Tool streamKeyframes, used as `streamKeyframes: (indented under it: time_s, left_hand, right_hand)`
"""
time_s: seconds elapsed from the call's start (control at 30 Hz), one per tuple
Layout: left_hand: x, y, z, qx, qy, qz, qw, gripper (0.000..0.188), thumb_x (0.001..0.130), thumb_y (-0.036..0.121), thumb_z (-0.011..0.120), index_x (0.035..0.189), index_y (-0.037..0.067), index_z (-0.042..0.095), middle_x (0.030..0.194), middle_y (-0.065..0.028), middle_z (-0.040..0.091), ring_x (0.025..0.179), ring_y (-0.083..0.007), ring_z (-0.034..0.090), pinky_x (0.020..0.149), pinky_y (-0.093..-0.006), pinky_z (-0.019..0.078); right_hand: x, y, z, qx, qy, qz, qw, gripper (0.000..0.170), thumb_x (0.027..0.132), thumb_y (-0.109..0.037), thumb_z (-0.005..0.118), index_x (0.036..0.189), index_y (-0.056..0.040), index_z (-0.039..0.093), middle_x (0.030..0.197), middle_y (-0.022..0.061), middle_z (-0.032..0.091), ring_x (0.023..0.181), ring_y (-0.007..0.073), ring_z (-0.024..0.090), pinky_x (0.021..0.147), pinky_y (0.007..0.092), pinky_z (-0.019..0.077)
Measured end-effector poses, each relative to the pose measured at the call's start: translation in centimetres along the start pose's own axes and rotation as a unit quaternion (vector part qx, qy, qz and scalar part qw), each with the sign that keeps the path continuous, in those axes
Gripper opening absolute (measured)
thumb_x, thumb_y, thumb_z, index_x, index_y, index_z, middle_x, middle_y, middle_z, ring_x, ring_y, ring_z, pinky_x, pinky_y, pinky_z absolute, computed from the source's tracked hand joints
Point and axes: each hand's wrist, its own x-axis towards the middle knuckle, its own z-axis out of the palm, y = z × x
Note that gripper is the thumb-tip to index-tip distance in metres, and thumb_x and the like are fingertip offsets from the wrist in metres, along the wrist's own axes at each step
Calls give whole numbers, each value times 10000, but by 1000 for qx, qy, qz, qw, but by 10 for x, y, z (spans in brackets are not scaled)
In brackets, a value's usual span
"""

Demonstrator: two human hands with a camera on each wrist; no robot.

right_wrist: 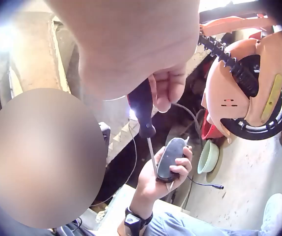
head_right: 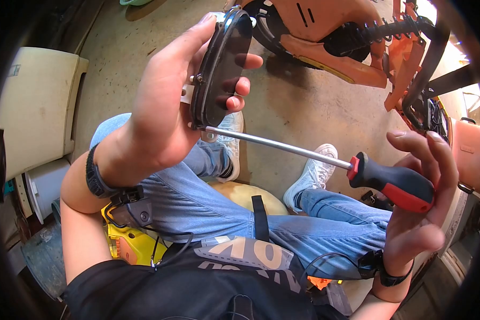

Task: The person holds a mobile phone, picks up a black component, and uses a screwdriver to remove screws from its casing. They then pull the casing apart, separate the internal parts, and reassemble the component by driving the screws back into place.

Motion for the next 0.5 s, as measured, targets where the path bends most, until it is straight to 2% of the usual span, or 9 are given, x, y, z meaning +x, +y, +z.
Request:
streamKeyframes:
  time_s: [0.07, 0.1, 0.17, 0.2, 0.23, 0.3, 0.33, 0.43, 0.5]
  left_hand:
    - [-1, -1, 1, -1, 6, -5, 1000, 485, 1021, 500, 463, 1171, 49, 556, 990, -82, 608, 797, -131, 567, 701, -288, 478]
    - [-1, -1, 1, -1, 6, -5, 1000, 485, 1021, 500, 463, 1171, 49, 556, 990, -82, 608, 797, -131, 567, 701, -288, 478]
    - [0, -1, 0, 1, 6, -4, 1000, 485, 1019, 505, 465, 1171, 53, 554, 993, -81, 604, 800, -133, 566, 706, -291, 478]
    - [0, -1, -1, 1, 6, -4, 1000, 485, 1019, 505, 465, 1171, 53, 554, 993, -81, 604, 800, -133, 566, 706, -291, 478]
    - [1, -1, -2, -1, 0, -1, 1000, 483, 1018, 505, 465, 1175, 57, 552, 995, -81, 603, 799, -133, 566, 707, -292, 479]
    - [2, 0, -3, -2, -7, 2, 1000, 482, 1018, 506, 466, 1179, 60, 550, 997, -80, 602, 798, -134, 566, 707, -293, 480]
    - [1, 0, -2, -3, -4, -3, 1000, 482, 1017, 509, 463, 1184, 64, 547, 1004, -79, 600, 798, -133, 565, 707, -293, 480]
    - [1, 0, -2, -3, 0, -7, 1000, 481, 1018, 512, 457, 1192, 72, 543, 1010, -75, 598, 798, -133, 565, 707, -292, 480]
    - [1, 0, -2, -3, 1, -9, 1000, 479, 1018, 513, 454, 1195, 76, 543, 1010, -73, 598, 798, -134, 565, 708, -292, 481]
  right_hand:
    - [-4, -2, -2, 94, -17, 49, 994, 684, 1038, -544, 376, 1510, -53, 316, 1269, 165, 529, 881, 114, 567, 755, 187, 487]
    - [-5, -2, 4, 94, -17, 49, 994, 684, 1038, -544, 376, 1510, -53, 316, 1269, 165, 529, 881, 114, 567, 755, 187, 487]
    - [-5, -5, 22, -9, 157, 76, 985, 672, 1019, -560, 423, 1489, -85, 347, 1169, 157, 585, 805, 108, 574, 623, 205, 496]
    - [-4, -8, 15, 25, 129, 76, 988, 627, 990, -459, 523, 1477, -103, 351, 1215, 158, 544, 855, 132, 565, 738, 230, 502]
    - [-4, -5, 14, 25, 129, 75, 988, 627, 990, -459, 523, 1477, -103, 351, 1215, 158, 544, 855, 132, 565, 738, 230, 502]
    - [-2, 1, 14, 48, 121, 14, 991, 674, 910, -414, 615, 1459, -122, 357, 1263, 156, 501, 908, 163, 542, 852, 280, 479]
    - [-3, 2, 10, 76, 112, 28, 990, 724, 836, -390, 672, 1441, -130, 374, 1285, 143, 489, 923, 168, 514, 899, 313, 447]
    - [0, -6, 15, 9, 104, 26, 994, 704, 900, -480, 632, 1448, -121, 374, 1258, 147, 511, 874, 149, 519, 823, 276, 464]
    - [2, -4, 13, 45, 96, 28, 994, 705, 925, -533, 590, 1452, -118, 373, 1237, 149, 524, 855, 141, 523, 789, 258, 467]
